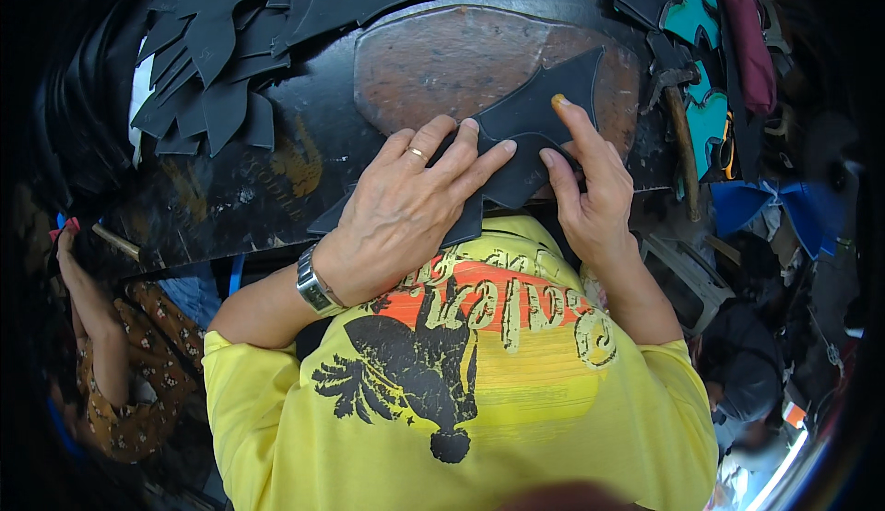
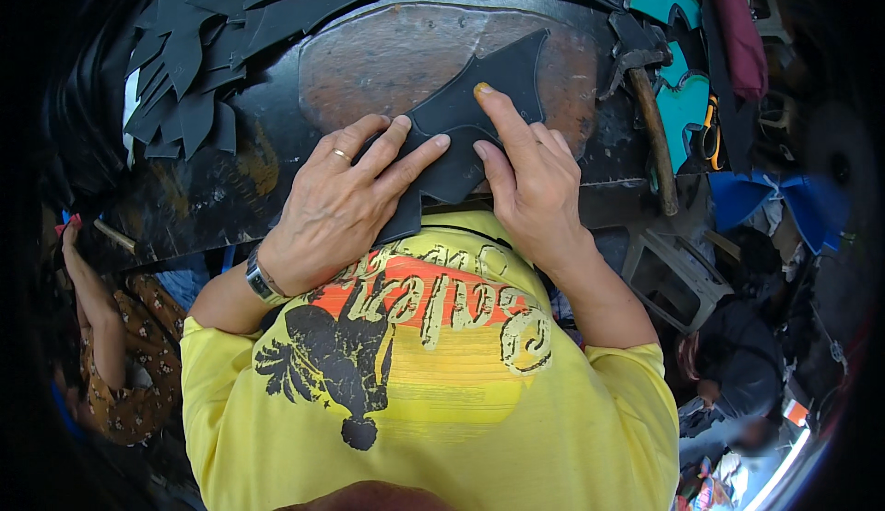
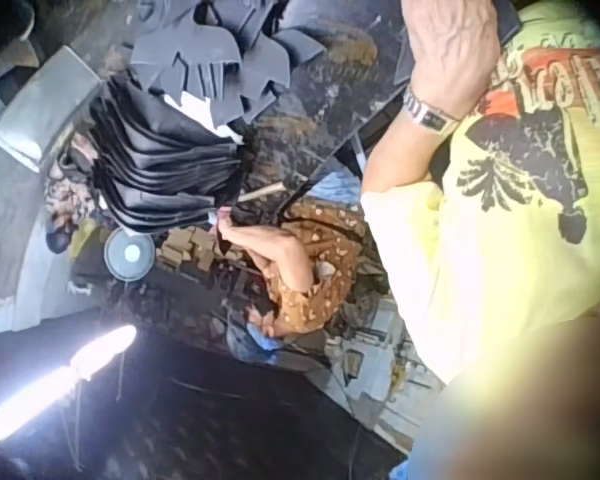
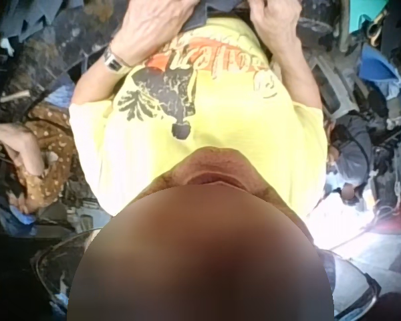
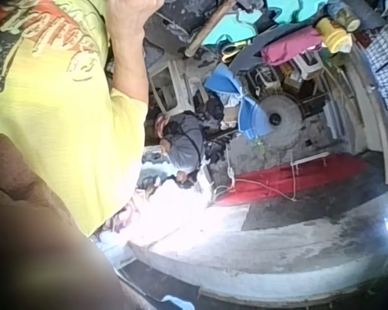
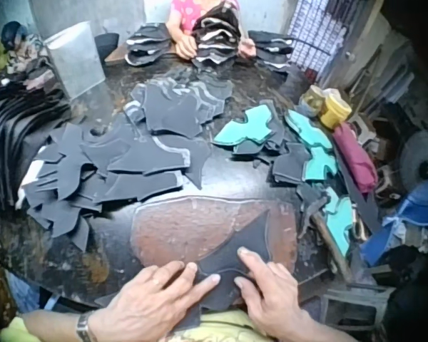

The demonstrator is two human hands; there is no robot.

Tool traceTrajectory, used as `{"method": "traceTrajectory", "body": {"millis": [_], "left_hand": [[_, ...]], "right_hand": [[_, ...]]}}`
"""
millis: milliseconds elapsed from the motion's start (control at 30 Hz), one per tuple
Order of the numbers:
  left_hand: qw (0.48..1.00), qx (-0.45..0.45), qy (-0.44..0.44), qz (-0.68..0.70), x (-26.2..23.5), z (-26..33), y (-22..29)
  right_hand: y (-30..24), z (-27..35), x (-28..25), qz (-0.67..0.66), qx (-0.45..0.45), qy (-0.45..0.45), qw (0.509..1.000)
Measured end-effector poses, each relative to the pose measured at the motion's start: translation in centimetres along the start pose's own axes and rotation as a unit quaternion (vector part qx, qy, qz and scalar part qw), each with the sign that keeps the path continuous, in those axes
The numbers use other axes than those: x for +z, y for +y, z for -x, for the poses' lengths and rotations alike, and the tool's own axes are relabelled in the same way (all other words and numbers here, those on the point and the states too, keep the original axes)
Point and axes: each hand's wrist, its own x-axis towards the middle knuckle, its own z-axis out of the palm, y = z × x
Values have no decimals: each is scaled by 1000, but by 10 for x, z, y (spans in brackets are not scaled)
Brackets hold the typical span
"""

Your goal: The person arranges black and green leather pieces on a workbench, aligns them, and uses a hammer to tap them into place. The person repeatedly picks up pieces, positions them, and secures them with the hammer.

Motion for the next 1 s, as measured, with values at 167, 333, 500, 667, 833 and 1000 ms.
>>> {"method": "traceTrajectory", "body": {"millis": [167, 333, 500, 667, 833, 1000], "left_hand": [[1000, 0, 12, 0, 1, -6, 0], [996, -23, 32, 78, 1, -18, -5], [945, -36, 165, 281, 0, -45, -22], [901, -7, 174, 397, -22, -66, -25], [898, 22, 163, 407, -33, -71, -26], [848, -1, 201, 491, -18, -61, -19]], "right_hand": [[-5, -10, -3, 48, 27, -44, 998], [-7, -15, -4, 71, 93, -89, 989], [-3, -23, -13, 26, -15, -45, 999], [-2, -39, -23, -3, -139, 4, 990], [-14, -34, -20, -167, -8, 63, 984], [-24, -23, -15, -313, 108, 87, 939]]}}
